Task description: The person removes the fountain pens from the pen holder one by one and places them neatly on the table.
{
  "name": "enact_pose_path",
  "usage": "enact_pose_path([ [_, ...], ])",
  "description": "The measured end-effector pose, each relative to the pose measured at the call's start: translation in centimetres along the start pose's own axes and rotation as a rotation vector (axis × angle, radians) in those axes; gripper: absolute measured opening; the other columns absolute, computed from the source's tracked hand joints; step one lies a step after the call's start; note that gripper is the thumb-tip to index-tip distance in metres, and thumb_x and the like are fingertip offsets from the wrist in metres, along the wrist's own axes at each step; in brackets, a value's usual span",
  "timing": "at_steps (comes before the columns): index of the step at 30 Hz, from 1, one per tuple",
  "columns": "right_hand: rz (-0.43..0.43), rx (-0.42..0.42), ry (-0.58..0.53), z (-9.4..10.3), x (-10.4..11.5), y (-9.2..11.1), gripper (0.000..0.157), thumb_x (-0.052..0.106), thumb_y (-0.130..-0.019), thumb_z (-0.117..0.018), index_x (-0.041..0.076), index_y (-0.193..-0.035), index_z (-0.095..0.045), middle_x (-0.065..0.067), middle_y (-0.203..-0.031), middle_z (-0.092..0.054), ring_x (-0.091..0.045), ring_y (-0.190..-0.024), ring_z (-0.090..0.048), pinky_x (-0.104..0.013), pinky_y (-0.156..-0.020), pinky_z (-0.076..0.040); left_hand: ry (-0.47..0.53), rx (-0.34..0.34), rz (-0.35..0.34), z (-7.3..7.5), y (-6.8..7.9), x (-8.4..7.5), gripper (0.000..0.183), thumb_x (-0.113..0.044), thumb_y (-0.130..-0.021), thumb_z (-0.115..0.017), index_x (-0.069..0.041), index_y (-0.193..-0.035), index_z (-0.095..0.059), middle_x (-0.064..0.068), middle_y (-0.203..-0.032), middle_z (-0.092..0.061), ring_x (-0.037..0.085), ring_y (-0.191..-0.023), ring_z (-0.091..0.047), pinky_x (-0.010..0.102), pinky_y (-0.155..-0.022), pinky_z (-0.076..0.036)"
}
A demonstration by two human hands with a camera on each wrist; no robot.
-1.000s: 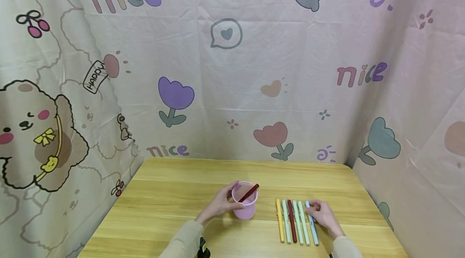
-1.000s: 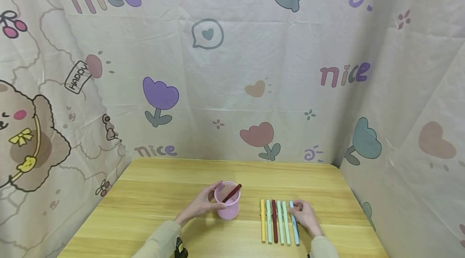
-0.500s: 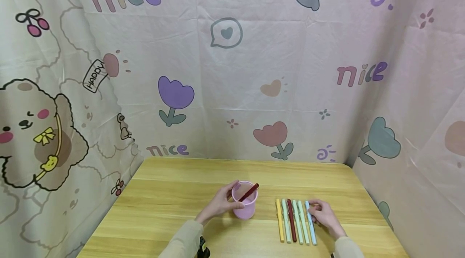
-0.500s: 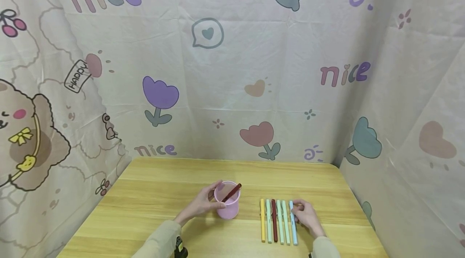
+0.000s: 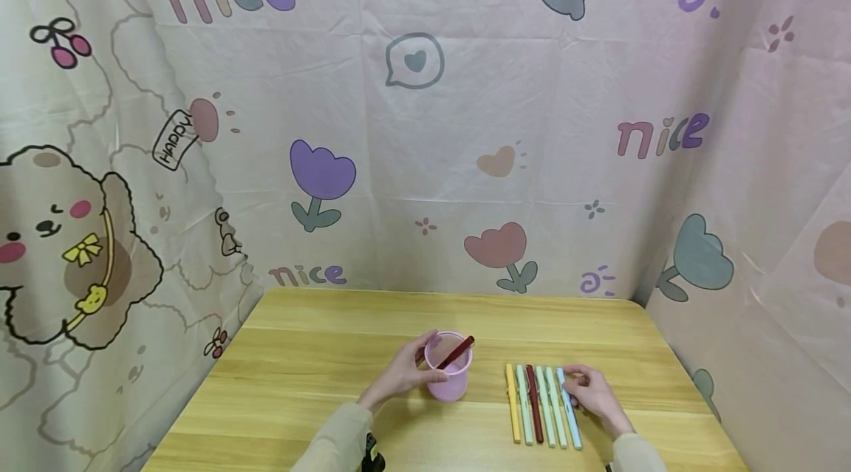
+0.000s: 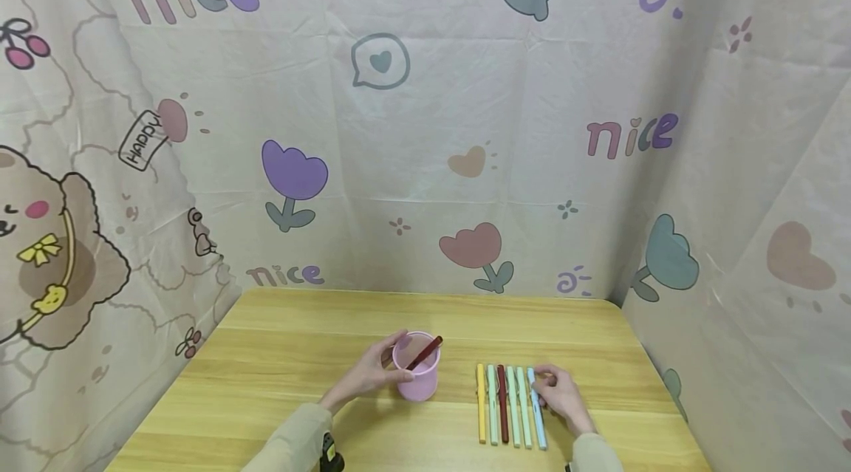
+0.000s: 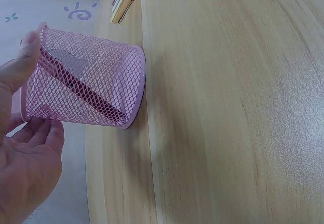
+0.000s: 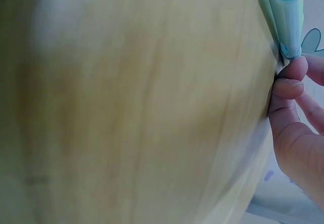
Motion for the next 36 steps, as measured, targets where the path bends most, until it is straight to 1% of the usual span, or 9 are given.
enact_pose_path([
  [11,-0.029,-0.01,0.004,0.0,-0.2,0.0,0.043,0.001,-0.089,-0.064,-0.011,-0.129,-0.056,-0.005,-0.075,-0.055,-0.015,-0.061,-0.054,-0.021,-0.046,-0.044,-0.007,-0.003,-0.003,0.0,0.0,-0.1,0.09,-0.005,-0.082,-0.081,0.016,-0.15,-0.027,0.037,-0.153,-0.037,0.052,-0.14,-0.042,0.058,-0.118,-0.037],
  [15,-0.034,-0.008,0.015,0.0,-0.3,-0.1,0.042,0.001,-0.09,-0.064,-0.011,-0.129,-0.056,-0.005,-0.075,-0.054,-0.015,-0.061,-0.054,-0.021,-0.046,-0.044,-0.021,-0.001,-0.004,0.1,0.2,-0.3,0.091,-0.01,-0.083,-0.082,0.016,-0.151,-0.027,0.036,-0.153,-0.039,0.052,-0.14,-0.042,0.057,-0.117,-0.037],
  [19,-0.027,-0.012,0.01,0.0,-0.3,-0.1,0.04,0.0,-0.089,-0.063,-0.012,-0.127,-0.057,-0.005,-0.075,-0.054,-0.015,-0.061,-0.054,-0.02,-0.046,-0.043,-0.058,0.006,-0.074,0.1,0.4,-0.9,0.091,-0.018,-0.085,-0.081,0.018,-0.149,-0.027,0.039,-0.149,-0.041,0.053,-0.137,-0.045,0.053,-0.115,-0.043],
  [22,-0.017,-0.014,0.001,0.0,-0.2,-0.1,0.04,0.0,-0.089,-0.063,-0.013,-0.126,-0.057,-0.005,-0.074,-0.054,-0.015,-0.06,-0.054,-0.02,-0.045,-0.043,-0.066,0.009,-0.116,0.1,0.4,-1.2,0.091,-0.021,-0.086,-0.081,0.021,-0.147,-0.027,0.041,-0.147,-0.041,0.055,-0.135,-0.046,0.053,-0.114,-0.045],
  [25,-0.009,-0.012,-0.004,0.0,-0.1,0.0,0.041,0.0,-0.088,-0.063,-0.013,-0.126,-0.057,-0.005,-0.073,-0.055,-0.015,-0.06,-0.054,-0.02,-0.045,-0.043,-0.041,0.012,-0.085,0.1,0.4,-0.9,0.091,-0.018,-0.086,-0.081,0.02,-0.148,-0.026,0.039,-0.149,-0.04,0.053,-0.137,-0.045,0.054,-0.115,-0.042],
  [26,-0.009,-0.013,-0.006,0.0,-0.1,0.0,0.041,0.0,-0.088,-0.063,-0.013,-0.126,-0.057,-0.005,-0.073,-0.055,-0.015,-0.06,-0.054,-0.02,-0.045,-0.043,-0.013,0.012,-0.06,0.1,0.3,-0.7,0.092,-0.015,-0.085,-0.081,0.019,-0.149,-0.026,0.039,-0.15,-0.039,0.053,-0.138,-0.043,0.056,-0.116,-0.039],
  [29,-0.01,-0.015,-0.004,0.0,-0.1,0.0,0.041,-0.001,-0.089,-0.063,-0.013,-0.127,-0.057,-0.006,-0.072,-0.055,-0.015,-0.059,-0.054,-0.02,-0.044,-0.043,0.012,0.008,-0.023,0.0,0.2,-0.4,0.091,-0.008,-0.083,-0.081,0.017,-0.15,-0.026,0.037,-0.152,-0.039,0.052,-0.14,-0.042,0.057,-0.118,-0.037],
  [32,-0.017,-0.018,-0.003,0.0,-0.2,0.0,0.041,-0.001,-0.089,-0.063,-0.013,-0.127,-0.057,-0.006,-0.072,-0.055,-0.015,-0.059,-0.054,-0.02,-0.044,-0.043,0.017,0.007,-0.027,-0.1,0.1,-0.3,0.089,-0.003,-0.083,-0.08,0.019,-0.149,-0.025,0.039,-0.152,-0.038,0.053,-0.14,-0.042,0.058,-0.117,-0.036],
  [36,-0.029,-0.013,-0.003,0.0,-0.3,0.0,0.042,0.0,-0.089,-0.064,-0.012,-0.129,-0.056,-0.006,-0.073,-0.055,-0.015,-0.06,-0.054,-0.021,-0.045,-0.044,0.014,0.009,-0.03,-0.1,0.2,-0.5,0.089,-0.002,-0.083,-0.08,0.02,-0.149,-0.025,0.039,-0.151,-0.038,0.052,-0.14,-0.042,0.058,-0.117,-0.037],
])
Point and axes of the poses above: each hand's wrist, its own y-axis away from the middle knuckle, its own z-axis out of the back of the hand, x = y × z, the point moved 10 cm from there along -y, towards the middle knuckle
